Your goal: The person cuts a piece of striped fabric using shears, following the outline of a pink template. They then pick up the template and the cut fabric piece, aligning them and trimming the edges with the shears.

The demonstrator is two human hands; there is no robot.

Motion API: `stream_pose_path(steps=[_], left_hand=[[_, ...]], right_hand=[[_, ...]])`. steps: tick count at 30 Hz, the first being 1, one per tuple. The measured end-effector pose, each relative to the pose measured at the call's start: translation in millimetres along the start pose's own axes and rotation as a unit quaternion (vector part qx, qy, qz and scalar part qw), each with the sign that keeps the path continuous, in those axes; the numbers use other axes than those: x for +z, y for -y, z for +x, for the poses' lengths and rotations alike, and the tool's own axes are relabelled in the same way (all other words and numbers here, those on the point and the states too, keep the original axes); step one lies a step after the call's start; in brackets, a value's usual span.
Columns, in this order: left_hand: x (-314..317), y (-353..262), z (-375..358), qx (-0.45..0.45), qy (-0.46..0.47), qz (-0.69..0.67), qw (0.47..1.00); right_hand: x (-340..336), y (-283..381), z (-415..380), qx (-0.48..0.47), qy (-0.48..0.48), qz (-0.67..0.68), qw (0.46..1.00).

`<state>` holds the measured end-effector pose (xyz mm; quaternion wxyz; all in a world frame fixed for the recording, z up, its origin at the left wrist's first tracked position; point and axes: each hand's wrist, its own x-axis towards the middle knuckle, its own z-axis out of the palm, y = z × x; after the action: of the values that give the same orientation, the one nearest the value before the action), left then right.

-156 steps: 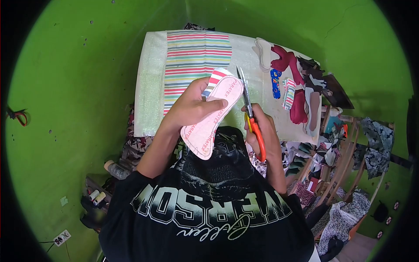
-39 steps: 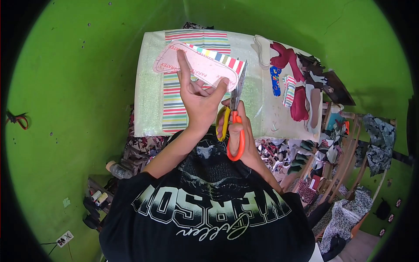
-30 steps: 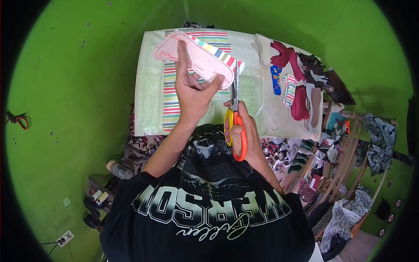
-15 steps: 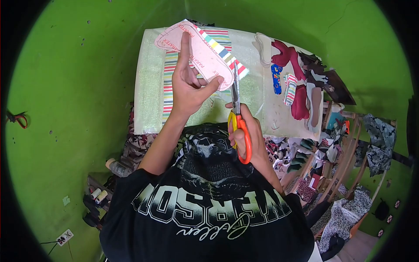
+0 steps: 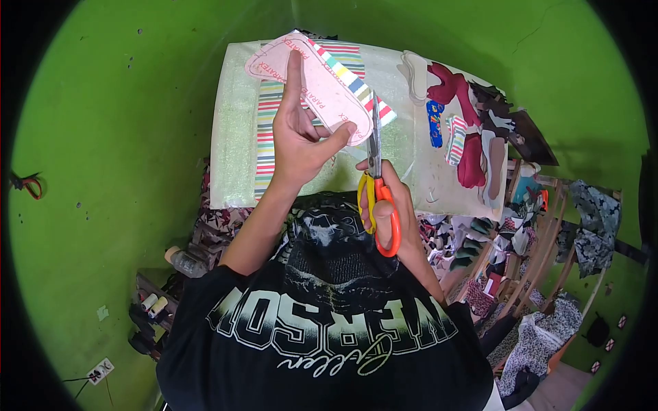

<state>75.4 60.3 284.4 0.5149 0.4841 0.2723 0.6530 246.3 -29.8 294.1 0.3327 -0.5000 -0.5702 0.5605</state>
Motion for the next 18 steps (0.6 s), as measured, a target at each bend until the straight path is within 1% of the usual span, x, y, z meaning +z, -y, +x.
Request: stream_pose_path(steps=[2, 3, 4, 5, 6, 7, 9, 13, 15, 16, 18], left_hand=[[-3.5, -1.6, 2.5, 0.012, 0.019, 0.015, 1.0], [-5.3, -3.7, 3.7, 0.012, 0.019, 0.015, 1.0], [-6.8, -6.3, 4.8, 0.002, 0.039, 0.009, 0.999], [-7.7, -7.4, 5.6, -0.008, 0.06, 0.003, 0.998], [-8.3, -7.0, 6.6, -0.008, 0.06, 0.002, 0.998], [-9.1, -6.5, 7.9, -0.008, 0.067, 0.008, 0.998], [-9.8, -7.8, 9.3, -0.006, 0.073, 0.015, 0.997], [-11.7, -11.1, 12.2, -0.014, 0.089, 0.03, 0.995], [-13.0, -10.9, 13.6, -0.02, 0.092, 0.034, 0.995], [-13.4, -11.8, 14.0, -0.032, 0.093, 0.023, 0.995], [-15.4, -12.0, 14.8, -0.045, 0.094, 0.011, 0.994]], right_hand=[[-2.4, 10.7, -0.2, 0.004, -0.002, -0.025, 1.0], [-3.4, 14.4, -0.1, 0.008, -0.004, -0.049, 0.999], [-4.4, 13.5, 0.4, 0.008, -0.004, -0.049, 0.999], [-5.9, 11.7, 1.3, -0.021, -0.014, -0.06, 0.998], [-7.5, 10.7, 1.4, -0.05, -0.023, -0.071, 0.996], [-9.6, 11.0, 0.6, -0.05, -0.023, -0.072, 0.996], [-13.5, 12.8, -1.0, -0.019, 0.0, -0.06, 0.998], [-15.5, 16.8, -5.2, -0.006, -0.004, -0.082, 0.997], [-17.5, 15.9, -8.3, 0.031, 0.011, -0.064, 0.997], [-17.8, 15.0, -8.1, 0.031, 0.011, -0.064, 0.997], [-18.3, 12.5, -6.5, -0.035, 0.002, -0.088, 0.996]])
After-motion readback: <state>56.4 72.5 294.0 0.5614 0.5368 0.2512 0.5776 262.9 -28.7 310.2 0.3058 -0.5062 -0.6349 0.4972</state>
